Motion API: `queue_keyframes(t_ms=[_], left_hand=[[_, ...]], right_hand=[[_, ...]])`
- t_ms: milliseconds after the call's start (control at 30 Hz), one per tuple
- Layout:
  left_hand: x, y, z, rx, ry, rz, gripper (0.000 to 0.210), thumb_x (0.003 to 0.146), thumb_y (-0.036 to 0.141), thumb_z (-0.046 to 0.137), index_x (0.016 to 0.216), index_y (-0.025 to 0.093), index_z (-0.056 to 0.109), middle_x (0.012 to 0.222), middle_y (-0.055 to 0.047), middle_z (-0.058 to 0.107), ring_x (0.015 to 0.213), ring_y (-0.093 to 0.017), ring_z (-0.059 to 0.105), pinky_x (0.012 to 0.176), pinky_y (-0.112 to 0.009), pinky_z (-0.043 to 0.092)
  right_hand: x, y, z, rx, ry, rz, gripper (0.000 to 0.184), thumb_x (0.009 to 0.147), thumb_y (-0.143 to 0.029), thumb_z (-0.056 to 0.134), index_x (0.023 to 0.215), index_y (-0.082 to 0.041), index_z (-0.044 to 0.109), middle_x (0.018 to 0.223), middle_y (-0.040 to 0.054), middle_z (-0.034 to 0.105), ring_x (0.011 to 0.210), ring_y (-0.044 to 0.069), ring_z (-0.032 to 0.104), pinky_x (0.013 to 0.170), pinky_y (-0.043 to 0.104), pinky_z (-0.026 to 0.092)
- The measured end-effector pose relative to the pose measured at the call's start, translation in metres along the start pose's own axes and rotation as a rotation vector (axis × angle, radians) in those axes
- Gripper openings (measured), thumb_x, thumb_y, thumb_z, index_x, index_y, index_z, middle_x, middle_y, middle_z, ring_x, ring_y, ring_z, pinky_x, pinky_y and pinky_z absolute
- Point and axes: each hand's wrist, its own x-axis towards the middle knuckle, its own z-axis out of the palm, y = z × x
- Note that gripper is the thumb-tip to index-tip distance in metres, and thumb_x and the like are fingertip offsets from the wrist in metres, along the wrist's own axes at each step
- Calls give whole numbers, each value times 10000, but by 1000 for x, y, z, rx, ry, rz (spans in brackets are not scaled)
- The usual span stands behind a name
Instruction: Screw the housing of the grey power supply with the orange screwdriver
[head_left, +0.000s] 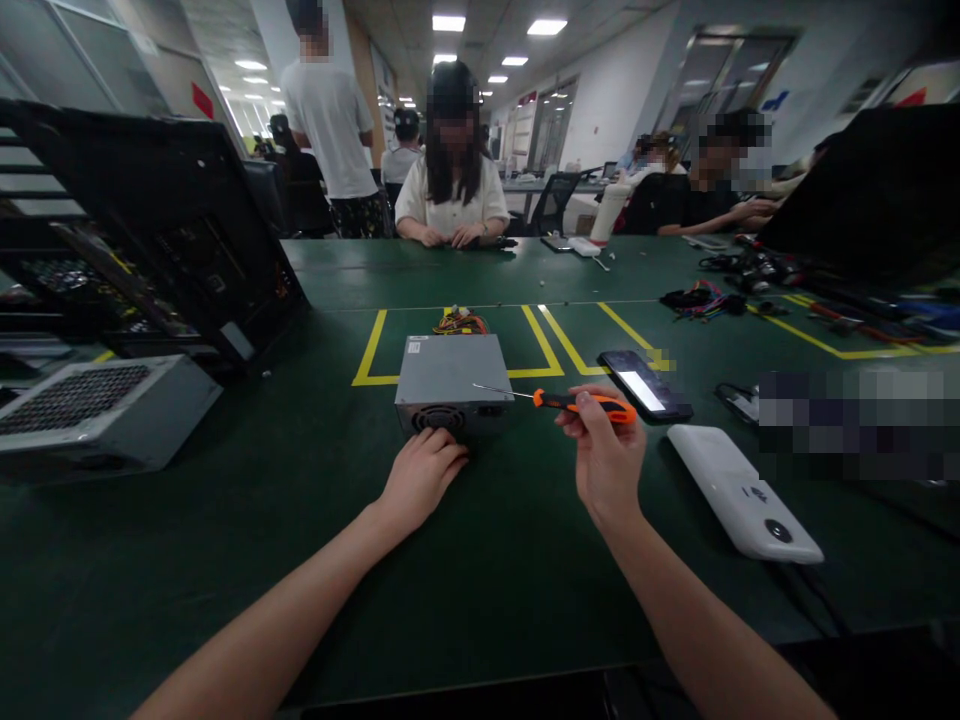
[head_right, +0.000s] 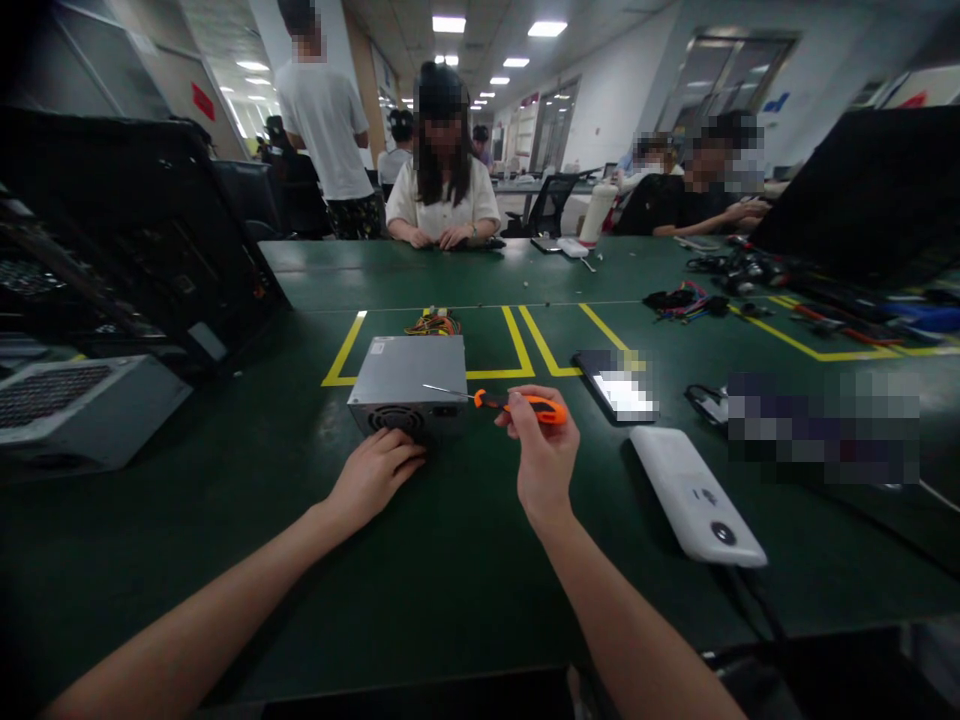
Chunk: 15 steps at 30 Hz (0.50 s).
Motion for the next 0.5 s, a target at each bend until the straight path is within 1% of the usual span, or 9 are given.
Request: queue_keyframes(t_ms=[167, 267, 367, 433, 500], left_hand=[[0, 1, 1, -30, -16, 5, 227, 870, 241, 436, 980, 203, 632, 990, -45, 582, 934, -199, 512, 795, -364, 445], [0, 0, 2, -80, 7, -4, 197, 864, 231, 451, 941, 203, 630, 968, -38, 583, 918, -192, 514, 790, -358, 443], [-3, 0, 0, -252, 56, -35, 144, 850, 225, 484, 909, 203, 614, 962, -23, 576, 916, -168, 520, 792, -325, 445], [-6, 1, -3, -372, 96, -59, 107, 835, 222, 514, 891, 201, 603, 950, -15, 570, 905, -154, 525, 785, -303, 446], [-9, 2, -6, -445, 132, -75, 76, 817, 219, 543, 864, 195, 597, 920, -13, 567, 882, -149, 530, 771, -294, 447]], right_hand=[[-5, 0, 1, -74, -7, -92, 79, 769, -295, 581, 773, -216, 586, 704, -31, 543, 540, 68, 496, 478, 205, 374], [-7, 1, 1, -94, -19, -114, 97, 766, -306, 584, 743, -212, 585, 693, -32, 534, 512, 61, 475, 446, 197, 363], [-8, 3, 0, -118, -36, -152, 112, 765, -303, 579, 701, -211, 574, 662, -39, 517, 469, 53, 437, 410, 192, 337], [-11, 2, -1, -135, -72, -185, 115, 769, -292, 571, 687, -212, 568, 637, -44, 504, 455, 54, 417, 402, 194, 327], [-14, 2, -1, -149, -104, -223, 113, 771, -278, 567, 679, -213, 565, 630, -45, 503, 458, 58, 413, 406, 196, 328]])
